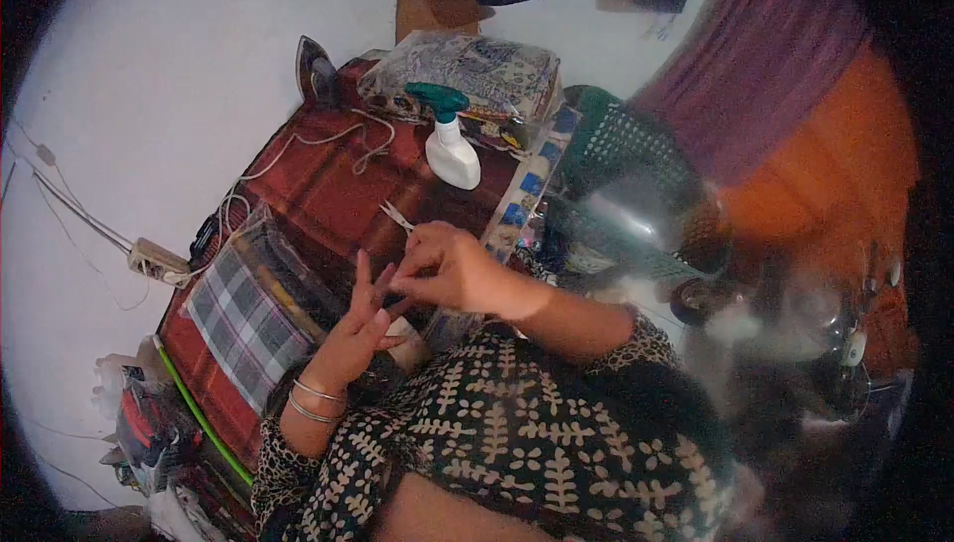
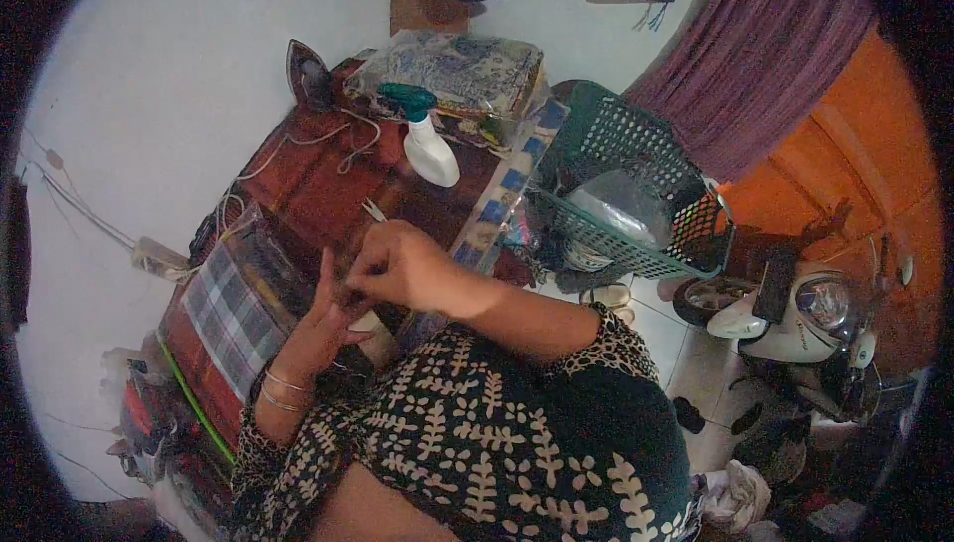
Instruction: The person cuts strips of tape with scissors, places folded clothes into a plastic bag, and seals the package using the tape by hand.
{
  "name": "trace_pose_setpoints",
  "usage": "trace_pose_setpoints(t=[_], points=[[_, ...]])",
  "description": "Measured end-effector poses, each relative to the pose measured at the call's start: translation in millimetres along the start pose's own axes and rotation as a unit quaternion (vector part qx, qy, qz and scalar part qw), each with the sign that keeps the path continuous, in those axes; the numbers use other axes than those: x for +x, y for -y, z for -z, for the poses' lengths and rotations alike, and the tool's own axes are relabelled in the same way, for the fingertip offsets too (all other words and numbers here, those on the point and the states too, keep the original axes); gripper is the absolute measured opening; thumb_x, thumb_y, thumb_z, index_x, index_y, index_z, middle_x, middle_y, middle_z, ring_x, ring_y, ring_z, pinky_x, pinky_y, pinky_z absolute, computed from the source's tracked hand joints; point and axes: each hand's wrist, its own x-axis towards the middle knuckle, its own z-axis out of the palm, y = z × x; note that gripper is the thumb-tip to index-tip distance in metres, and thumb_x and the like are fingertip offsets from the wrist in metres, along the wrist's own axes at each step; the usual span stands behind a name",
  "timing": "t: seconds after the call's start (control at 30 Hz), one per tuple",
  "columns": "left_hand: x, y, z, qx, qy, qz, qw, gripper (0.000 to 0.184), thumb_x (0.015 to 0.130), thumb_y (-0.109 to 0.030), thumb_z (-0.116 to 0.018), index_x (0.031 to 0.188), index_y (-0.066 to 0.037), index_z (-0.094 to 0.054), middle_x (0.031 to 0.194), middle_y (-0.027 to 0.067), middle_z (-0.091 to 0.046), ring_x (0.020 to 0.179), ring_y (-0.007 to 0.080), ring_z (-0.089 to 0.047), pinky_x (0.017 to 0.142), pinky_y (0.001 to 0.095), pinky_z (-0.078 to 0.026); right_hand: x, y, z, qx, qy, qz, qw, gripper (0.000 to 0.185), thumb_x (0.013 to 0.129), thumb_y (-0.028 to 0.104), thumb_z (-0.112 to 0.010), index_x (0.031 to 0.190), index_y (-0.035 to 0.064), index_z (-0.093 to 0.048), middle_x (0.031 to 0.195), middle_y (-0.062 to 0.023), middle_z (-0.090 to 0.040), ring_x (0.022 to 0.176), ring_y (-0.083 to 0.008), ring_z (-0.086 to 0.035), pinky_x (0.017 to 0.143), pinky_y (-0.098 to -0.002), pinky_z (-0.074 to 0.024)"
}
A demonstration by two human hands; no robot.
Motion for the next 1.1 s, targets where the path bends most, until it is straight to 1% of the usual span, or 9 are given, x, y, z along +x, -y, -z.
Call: trace_pose_setpoints(t=[0.13, 0.2, 0.33, 0.43, 0.53, 0.67, 0.73, 0.97, 1.1], points=[[0, -5, 9, -0.052, -0.093, 0.0, 0.994, 0.09, 0.093, -0.045, -0.054, 0.149, -0.03, 0.015, 0.157, 0.0147, -0.009, 0.137, 0.0368, -0.03, 0.097, 0.0539, -0.04, 3, -13, 52, 0.045, -0.053, -0.089, 0.994, 0.008, 0.076, 0.012, -0.073, 0.08, 0.0045, -0.071, 0.081, -0.0056, -0.065, 0.079, -0.0181, -0.059, 0.072, -0.0309, -0.0462], [-3, -5, 10, -0.057, -0.087, -0.016, 0.994, 0.089, 0.093, -0.045, -0.054, 0.149, -0.03, 0.013, 0.157, 0.0136, -0.01, 0.137, 0.0365, -0.03, 0.096, 0.0521, -0.042, -5, -45, 96, 0.062, -0.142, -0.247, 0.956, 0.009, 0.077, 0.013, -0.073, 0.081, 0.0053, -0.071, 0.088, -0.0034, -0.067, 0.084, -0.016, -0.061, 0.074, -0.0287, -0.0466], [-9, -1, 11, -0.073, -0.082, -0.065, 0.992, 0.09, 0.09, -0.048, -0.057, 0.151, -0.028, 0.006, 0.157, 0.0114, -0.013, 0.135, 0.037, -0.033, 0.091, 0.0495, -0.048, -37, -136, 163, 0.112, -0.35, -0.348, 0.863, 0.032, 0.078, 0.03, -0.073, 0.1, 0.0067, -0.069, 0.101, -0.0106, -0.066, 0.094, -0.0214, -0.061, 0.078, -0.0329, -0.0461], [-8, 1, 14, -0.079, -0.094, -0.091, 0.988, 0.096, 0.085, -0.054, -0.061, 0.151, -0.026, 0.002, 0.156, 0.012, -0.015, 0.134, 0.0379, -0.035, 0.09, 0.0494, -0.049, -87, -262, 192, 0.167, -0.351, -0.439, 0.81, 0.058, 0.068, 0.038, -0.082, 0.108, -0.0012, -0.065, 0.106, -0.012, -0.066, 0.1, -0.0227, -0.058, 0.086, -0.0365, -0.0447], [-9, -1, 14, -0.091, -0.109, -0.093, 0.985, 0.097, 0.083, -0.056, -0.062, 0.152, -0.025, 0.0, 0.156, 0.0125, -0.015, 0.133, 0.0379, -0.036, 0.089, 0.0482, -0.051, -95, -261, 182, 0.037, -0.308, -0.518, 0.797, 0.046, 0.076, 0.041, -0.072, 0.104, 0.0047, -0.067, 0.11, -0.0133, -0.065, 0.096, -0.0295, -0.06, 0.081, -0.0431, -0.0454], [-9, -1, 14, -0.089, -0.101, -0.091, 0.987, 0.096, 0.084, -0.055, -0.061, 0.152, -0.024, -0.001, 0.156, 0.0124, -0.013, 0.133, 0.038, -0.036, 0.089, 0.0484, -0.051, -100, -294, 177, 0.045, -0.305, -0.445, 0.841, 0.05, 0.075, 0.041, -0.072, 0.108, 0.0036, -0.066, 0.11, -0.0141, -0.064, 0.095, -0.0312, -0.059, 0.078, -0.0472, -0.0466], [-10, -1, 12, -0.097, -0.106, -0.09, 0.985, 0.097, 0.083, -0.056, -0.062, 0.152, -0.024, -0.002, 0.156, 0.0125, -0.013, 0.133, 0.0381, -0.036, 0.089, 0.0481, -0.051, -94, -291, 177, 0.012, -0.314, -0.527, 0.79, 0.066, 0.064, 0.044, -0.081, 0.113, 0.0024, -0.065, 0.11, -0.0147, -0.066, 0.105, -0.0251, -0.06, 0.09, -0.0344, -0.0442], [-13, 0, 16, -0.098, -0.064, -0.099, 0.988, 0.086, 0.091, -0.051, -0.053, 0.152, -0.025, 0.002, 0.158, 0.0112, -0.009, 0.136, 0.0338, -0.032, 0.095, 0.0442, -0.044, -93, -291, 172, -0.227, -0.239, -0.486, 0.809, 0.064, 0.068, 0.055, -0.072, 0.113, 0.0092, -0.067, 0.117, -0.0161, -0.064, 0.113, -0.028, -0.058, 0.098, -0.0328, -0.0415], [-12, -2, 14, -0.096, -0.075, -0.083, 0.989, 0.089, 0.089, -0.053, -0.056, 0.152, -0.026, 0.001, 0.158, 0.0107, -0.009, 0.136, 0.0339, -0.032, 0.095, 0.0439, -0.044, -83, -265, 168, -0.263, -0.218, -0.542, 0.768, 0.078, 0.067, 0.058, -0.074, 0.115, -0.0017, -0.061, 0.118, -0.0232, -0.061, 0.112, -0.0337, -0.058, 0.095, -0.0391, -0.044]])
